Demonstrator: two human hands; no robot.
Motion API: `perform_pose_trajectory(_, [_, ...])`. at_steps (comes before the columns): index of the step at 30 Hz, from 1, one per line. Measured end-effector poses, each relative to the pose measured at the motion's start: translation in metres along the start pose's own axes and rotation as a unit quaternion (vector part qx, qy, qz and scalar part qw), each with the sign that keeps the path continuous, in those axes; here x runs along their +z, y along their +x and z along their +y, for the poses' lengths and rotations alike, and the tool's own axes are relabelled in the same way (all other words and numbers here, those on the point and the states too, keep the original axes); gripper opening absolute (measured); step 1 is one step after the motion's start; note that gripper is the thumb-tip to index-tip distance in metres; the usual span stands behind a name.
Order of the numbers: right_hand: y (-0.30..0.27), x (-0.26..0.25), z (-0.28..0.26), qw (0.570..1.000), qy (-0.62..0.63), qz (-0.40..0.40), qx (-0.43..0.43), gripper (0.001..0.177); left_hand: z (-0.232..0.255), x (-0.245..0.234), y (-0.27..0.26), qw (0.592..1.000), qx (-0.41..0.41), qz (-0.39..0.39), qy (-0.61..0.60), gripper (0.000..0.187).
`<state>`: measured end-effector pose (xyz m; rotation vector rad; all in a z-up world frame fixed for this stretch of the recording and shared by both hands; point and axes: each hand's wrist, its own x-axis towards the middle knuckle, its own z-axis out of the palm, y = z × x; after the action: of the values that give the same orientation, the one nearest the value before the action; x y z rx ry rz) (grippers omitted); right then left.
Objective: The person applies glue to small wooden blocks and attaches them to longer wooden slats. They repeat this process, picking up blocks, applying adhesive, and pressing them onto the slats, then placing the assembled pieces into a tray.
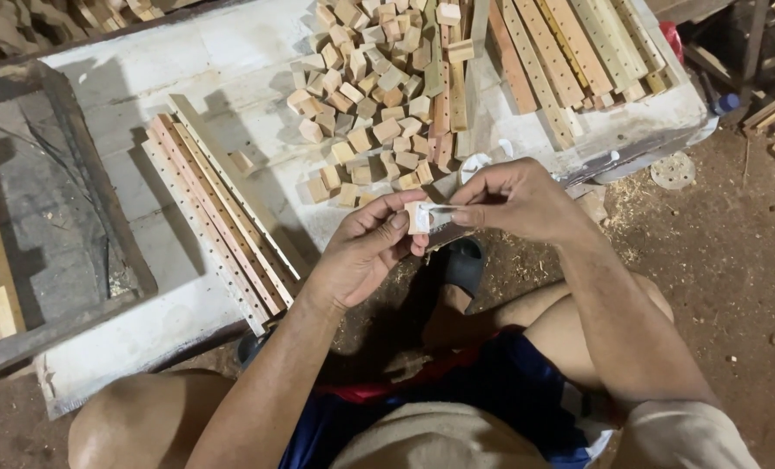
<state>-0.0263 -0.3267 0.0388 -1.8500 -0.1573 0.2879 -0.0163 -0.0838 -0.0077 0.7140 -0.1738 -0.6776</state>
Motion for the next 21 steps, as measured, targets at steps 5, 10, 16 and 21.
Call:
perform_pose_trajectory(5, [-0.001,0.003,-0.006,0.999,-0.010,-0.023,0.031,0.017,0.002,0.001,-0.001,1.000,0.003,0.002,-0.002,0.043])
perform_pose_trajectory(10, [0.000,0.008,-0.017,0.997,-0.016,-0.019,0.067,0.015,-0.002,-0.003,0.002,1.000,-0.003,0.000,-0.003,0.043])
perform_pose_trajectory(16, [-0.004,0.007,-0.015,0.996,-0.035,-0.058,0.059,0.013,0.005,0.000,-0.001,1.000,0.006,0.009,-0.013,0.043])
perform_pose_trajectory(21, [-0.003,0.009,0.002,0.999,-0.010,0.041,0.008,0.019,0.032,-0.014,-0.012,0.988,0.078,0.092,0.093,0.041])
